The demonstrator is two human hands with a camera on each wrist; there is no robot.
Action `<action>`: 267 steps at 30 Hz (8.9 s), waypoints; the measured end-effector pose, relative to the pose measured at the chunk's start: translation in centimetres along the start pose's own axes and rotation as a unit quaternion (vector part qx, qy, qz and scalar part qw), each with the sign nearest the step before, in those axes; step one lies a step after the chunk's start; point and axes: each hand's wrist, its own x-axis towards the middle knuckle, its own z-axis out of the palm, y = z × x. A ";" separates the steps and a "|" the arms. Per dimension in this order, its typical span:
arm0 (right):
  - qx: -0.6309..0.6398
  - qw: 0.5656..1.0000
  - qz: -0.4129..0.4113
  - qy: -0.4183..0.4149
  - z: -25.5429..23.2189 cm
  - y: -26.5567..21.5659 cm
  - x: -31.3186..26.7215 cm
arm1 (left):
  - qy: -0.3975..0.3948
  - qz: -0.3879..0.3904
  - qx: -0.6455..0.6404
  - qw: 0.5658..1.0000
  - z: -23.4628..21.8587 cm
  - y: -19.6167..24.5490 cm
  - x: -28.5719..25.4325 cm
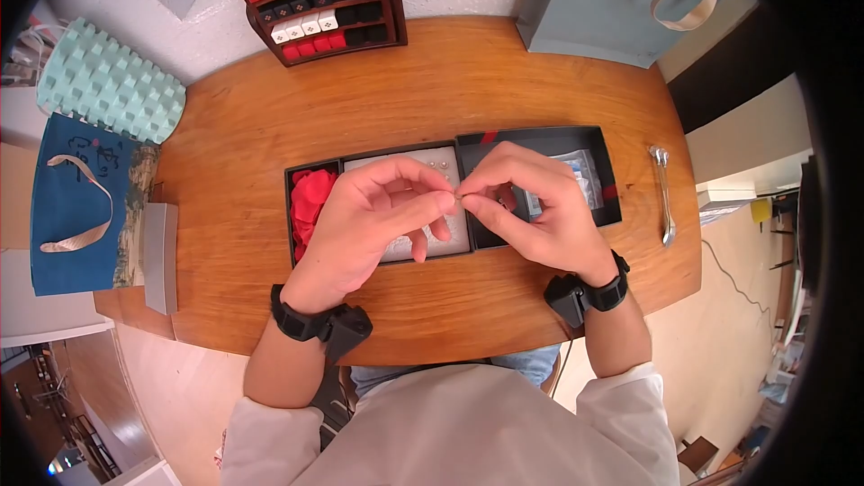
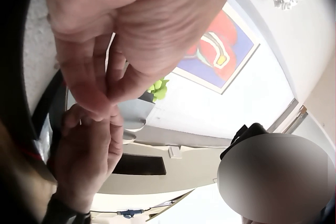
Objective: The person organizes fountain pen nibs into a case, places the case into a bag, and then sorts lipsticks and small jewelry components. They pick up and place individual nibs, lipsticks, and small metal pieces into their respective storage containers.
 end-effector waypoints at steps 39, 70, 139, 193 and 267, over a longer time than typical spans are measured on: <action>0.004 0.999 -0.013 0.046 -0.1 0.0 0.8 | 0.075 0.028 0.251 0.965 -0.3 1.5 -0.4; -0.244 0.969 -0.048 0.001 1.8 1.2 2.3 | 0.045 0.246 0.562 0.789 -2.2 -0.2 0.0; -0.013 0.998 0.067 0.018 -3.9 -0.2 -0.5 | 0.000 0.177 0.415 0.893 3.7 1.7 2.8; 0.129 0.987 0.018 0.098 2.0 0.4 0.0 | -0.022 0.048 0.005 0.999 -0.1 0.1 0.2; -0.347 0.934 -0.016 -0.083 1.8 -1.3 2.1 | 0.039 0.193 0.477 0.856 -1.6 -0.4 0.5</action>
